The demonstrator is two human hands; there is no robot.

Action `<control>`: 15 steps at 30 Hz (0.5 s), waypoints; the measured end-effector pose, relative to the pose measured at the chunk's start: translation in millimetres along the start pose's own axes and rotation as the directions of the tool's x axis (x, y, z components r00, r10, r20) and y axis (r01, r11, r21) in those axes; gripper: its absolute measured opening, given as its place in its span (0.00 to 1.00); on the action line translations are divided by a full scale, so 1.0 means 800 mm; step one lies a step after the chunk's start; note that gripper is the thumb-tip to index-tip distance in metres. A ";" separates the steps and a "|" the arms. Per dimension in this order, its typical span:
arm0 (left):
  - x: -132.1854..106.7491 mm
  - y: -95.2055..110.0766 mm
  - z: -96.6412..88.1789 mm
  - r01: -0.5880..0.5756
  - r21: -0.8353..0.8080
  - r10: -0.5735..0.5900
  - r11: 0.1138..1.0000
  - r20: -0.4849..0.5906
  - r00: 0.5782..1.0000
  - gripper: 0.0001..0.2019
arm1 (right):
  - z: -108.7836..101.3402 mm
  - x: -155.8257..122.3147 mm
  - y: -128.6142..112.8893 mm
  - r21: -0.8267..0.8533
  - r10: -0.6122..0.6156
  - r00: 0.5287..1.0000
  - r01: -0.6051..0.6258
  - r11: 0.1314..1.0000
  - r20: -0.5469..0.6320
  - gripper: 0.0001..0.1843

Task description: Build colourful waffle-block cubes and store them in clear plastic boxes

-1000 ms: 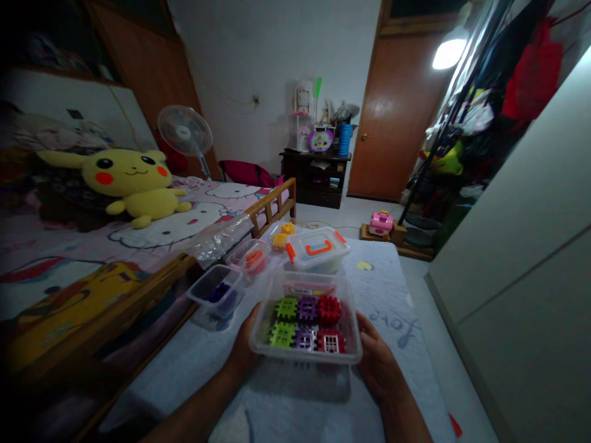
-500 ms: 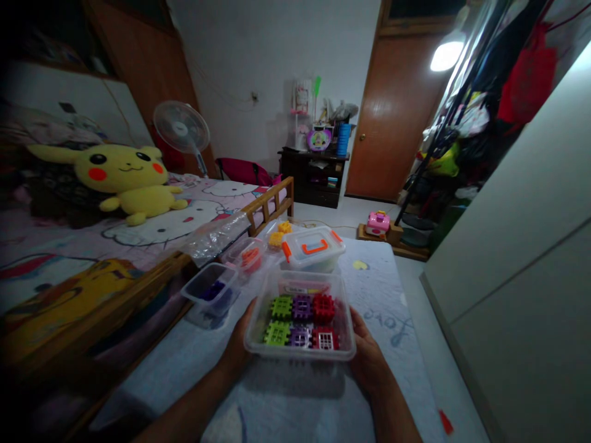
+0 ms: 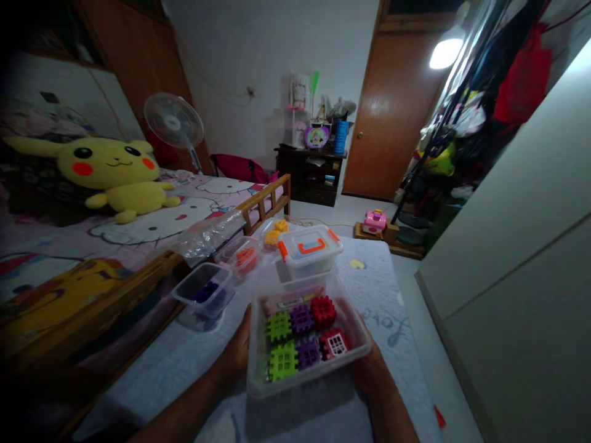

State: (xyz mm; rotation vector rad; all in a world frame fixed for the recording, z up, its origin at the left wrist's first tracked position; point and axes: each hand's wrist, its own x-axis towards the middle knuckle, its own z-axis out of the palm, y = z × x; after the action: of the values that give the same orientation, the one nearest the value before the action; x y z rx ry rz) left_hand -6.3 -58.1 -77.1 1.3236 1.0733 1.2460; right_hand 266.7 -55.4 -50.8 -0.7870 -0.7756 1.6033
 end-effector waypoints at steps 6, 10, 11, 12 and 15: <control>-0.004 -0.004 -0.005 -0.194 0.216 0.162 0.957 0.157 0.974 0.39 | -0.017 0.007 0.001 0.064 -0.023 0.998 0.026 0.998 -0.059 0.23; -0.006 0.005 -0.004 -0.250 0.272 0.206 0.929 0.181 0.962 0.37 | -0.032 0.002 -0.001 0.125 -0.070 0.993 0.082 0.989 -0.093 0.23; -0.007 0.006 -0.004 -0.254 0.285 0.211 0.924 0.174 0.962 0.38 | -0.035 0.001 -0.002 0.142 -0.070 0.993 0.082 0.986 -0.093 0.24; -0.008 0.007 -0.003 -0.259 0.297 0.218 0.919 0.165 0.962 0.40 | -0.037 -0.001 -0.003 0.158 -0.059 0.995 0.072 0.985 -0.085 0.25; -0.012 0.000 -0.002 -0.274 0.322 0.241 0.906 0.140 0.960 0.47 | -0.039 -0.001 -0.004 0.175 -0.016 0.998 0.026 0.984 -0.059 0.28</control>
State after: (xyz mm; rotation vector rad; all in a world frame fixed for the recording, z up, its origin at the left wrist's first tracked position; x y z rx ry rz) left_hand -8.7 -67.2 -77.9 1.8217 1.1026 1.2059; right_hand 294.5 -53.6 -65.2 -0.6920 -0.5902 1.5985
